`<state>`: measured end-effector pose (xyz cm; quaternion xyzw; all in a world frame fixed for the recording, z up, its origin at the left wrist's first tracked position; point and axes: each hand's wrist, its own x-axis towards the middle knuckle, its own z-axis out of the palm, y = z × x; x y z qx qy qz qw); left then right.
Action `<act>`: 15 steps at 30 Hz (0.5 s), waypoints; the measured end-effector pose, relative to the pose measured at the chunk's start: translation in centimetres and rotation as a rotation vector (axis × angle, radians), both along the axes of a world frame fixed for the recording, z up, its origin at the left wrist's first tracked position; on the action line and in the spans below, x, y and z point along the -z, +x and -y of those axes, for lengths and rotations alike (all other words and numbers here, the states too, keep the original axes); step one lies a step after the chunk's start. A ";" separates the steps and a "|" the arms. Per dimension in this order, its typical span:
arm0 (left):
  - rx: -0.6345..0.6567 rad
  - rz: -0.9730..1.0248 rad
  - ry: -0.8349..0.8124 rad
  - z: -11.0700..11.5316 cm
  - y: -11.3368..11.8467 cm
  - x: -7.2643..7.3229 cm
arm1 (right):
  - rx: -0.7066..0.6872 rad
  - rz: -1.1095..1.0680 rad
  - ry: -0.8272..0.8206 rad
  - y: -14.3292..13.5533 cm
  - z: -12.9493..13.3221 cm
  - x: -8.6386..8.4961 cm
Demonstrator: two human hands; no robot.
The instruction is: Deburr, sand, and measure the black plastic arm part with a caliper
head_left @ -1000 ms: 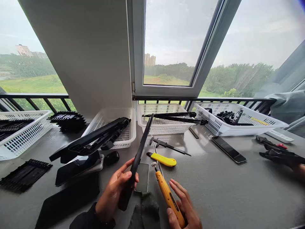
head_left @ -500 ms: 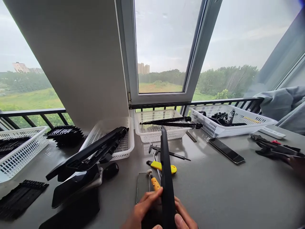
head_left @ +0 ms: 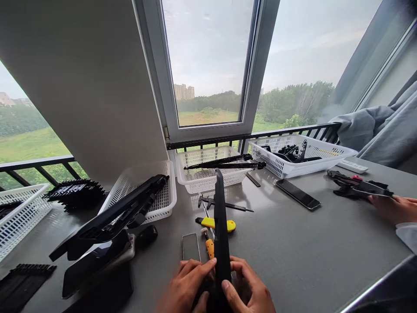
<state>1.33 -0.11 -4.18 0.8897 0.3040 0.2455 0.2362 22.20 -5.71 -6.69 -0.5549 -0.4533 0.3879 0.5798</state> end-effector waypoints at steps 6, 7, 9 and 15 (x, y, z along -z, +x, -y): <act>-0.017 -0.054 0.080 -0.3 0.1 0.5 | -0.083 -0.278 -0.108 0.9 0.0 -1.9; -0.047 -0.019 0.102 -0.5 -0.1 0.1 | -0.087 -0.356 -0.126 1.1 0.1 -2.2; -0.142 0.093 0.116 -0.7 -0.7 -1.1 | -0.084 -0.544 -0.171 1.4 0.1 -2.9; -0.415 0.439 0.039 0.5 -0.7 -4.1 | -0.011 -0.769 -0.148 0.8 -0.2 -4.7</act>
